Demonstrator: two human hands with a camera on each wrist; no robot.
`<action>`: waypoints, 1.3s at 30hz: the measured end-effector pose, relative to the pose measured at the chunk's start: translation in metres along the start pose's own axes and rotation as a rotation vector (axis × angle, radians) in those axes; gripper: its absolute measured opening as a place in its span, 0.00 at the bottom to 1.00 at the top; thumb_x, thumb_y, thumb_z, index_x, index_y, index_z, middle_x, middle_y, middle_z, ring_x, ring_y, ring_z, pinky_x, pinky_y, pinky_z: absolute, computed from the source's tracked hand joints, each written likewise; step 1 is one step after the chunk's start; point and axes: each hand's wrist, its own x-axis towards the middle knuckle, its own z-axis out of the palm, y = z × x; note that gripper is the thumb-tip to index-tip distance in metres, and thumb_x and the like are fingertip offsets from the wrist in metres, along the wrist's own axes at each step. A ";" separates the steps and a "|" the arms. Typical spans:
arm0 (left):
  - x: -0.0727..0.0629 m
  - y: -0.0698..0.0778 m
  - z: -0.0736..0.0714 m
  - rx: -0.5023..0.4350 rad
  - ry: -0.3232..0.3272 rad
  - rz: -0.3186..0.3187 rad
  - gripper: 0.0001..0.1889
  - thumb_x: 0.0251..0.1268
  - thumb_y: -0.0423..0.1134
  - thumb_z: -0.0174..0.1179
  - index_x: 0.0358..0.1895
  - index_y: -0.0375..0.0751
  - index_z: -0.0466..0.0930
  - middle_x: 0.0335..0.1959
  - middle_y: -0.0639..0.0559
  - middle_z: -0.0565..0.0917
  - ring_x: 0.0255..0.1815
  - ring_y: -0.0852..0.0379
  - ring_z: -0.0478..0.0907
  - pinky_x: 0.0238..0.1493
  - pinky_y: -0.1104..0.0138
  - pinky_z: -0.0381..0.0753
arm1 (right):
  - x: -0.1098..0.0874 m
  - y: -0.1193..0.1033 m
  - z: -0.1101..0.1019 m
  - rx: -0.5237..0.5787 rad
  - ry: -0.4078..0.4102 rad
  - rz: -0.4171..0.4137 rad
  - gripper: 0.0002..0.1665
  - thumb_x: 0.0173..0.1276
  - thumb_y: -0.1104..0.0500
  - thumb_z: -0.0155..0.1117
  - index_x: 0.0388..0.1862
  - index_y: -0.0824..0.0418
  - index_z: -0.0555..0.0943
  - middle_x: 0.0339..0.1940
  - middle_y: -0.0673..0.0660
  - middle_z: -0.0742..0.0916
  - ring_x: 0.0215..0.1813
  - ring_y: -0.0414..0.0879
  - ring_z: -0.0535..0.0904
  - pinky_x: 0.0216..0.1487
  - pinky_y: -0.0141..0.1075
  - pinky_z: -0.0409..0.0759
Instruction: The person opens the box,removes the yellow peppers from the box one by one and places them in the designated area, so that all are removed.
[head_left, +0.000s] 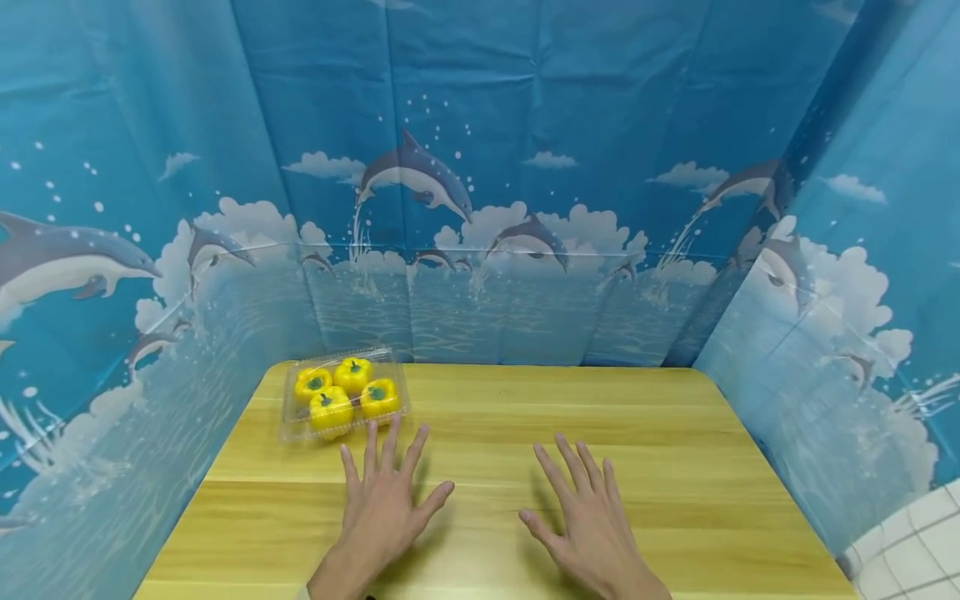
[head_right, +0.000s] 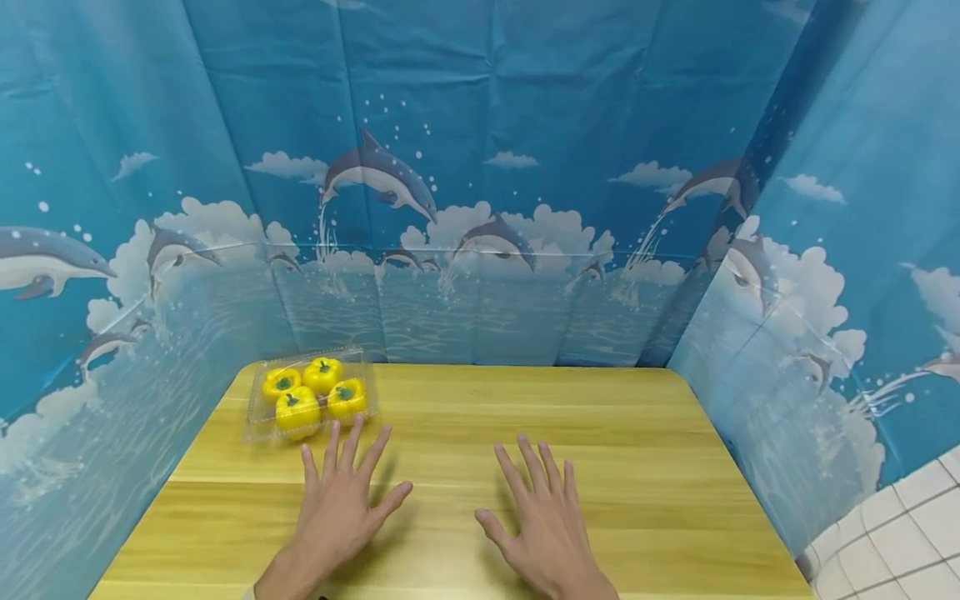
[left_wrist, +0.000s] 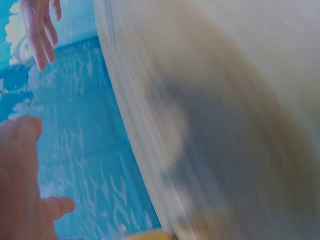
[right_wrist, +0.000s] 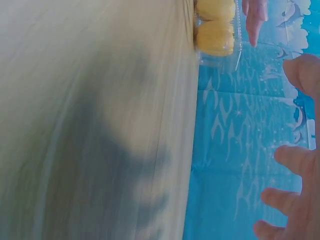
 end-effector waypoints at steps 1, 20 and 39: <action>0.004 -0.004 0.000 0.003 0.009 -0.004 0.48 0.82 0.80 0.57 0.96 0.64 0.63 1.00 0.40 0.55 0.99 0.23 0.49 0.85 0.09 0.47 | 0.002 0.000 0.000 0.003 0.003 -0.005 0.54 0.80 0.34 0.76 0.98 0.39 0.65 0.95 0.62 0.72 0.91 0.76 0.70 0.84 0.86 0.65; 0.057 -0.107 -0.041 -0.024 0.061 -0.201 0.50 0.86 0.72 0.60 0.98 0.52 0.56 0.98 0.26 0.45 0.97 0.13 0.36 0.81 0.05 0.32 | 0.042 -0.030 0.008 0.117 -0.045 -0.130 0.47 0.87 0.41 0.73 0.97 0.45 0.66 0.93 0.60 0.74 0.87 0.67 0.76 0.77 0.73 0.84; 0.048 -0.128 -0.030 -0.068 0.064 -0.185 0.40 0.92 0.63 0.60 0.95 0.51 0.63 0.97 0.26 0.53 0.95 0.10 0.42 0.78 0.09 0.63 | 0.060 -0.052 0.027 0.229 -0.137 -0.163 0.42 0.89 0.48 0.71 0.95 0.47 0.68 0.92 0.61 0.75 0.88 0.65 0.76 0.80 0.67 0.84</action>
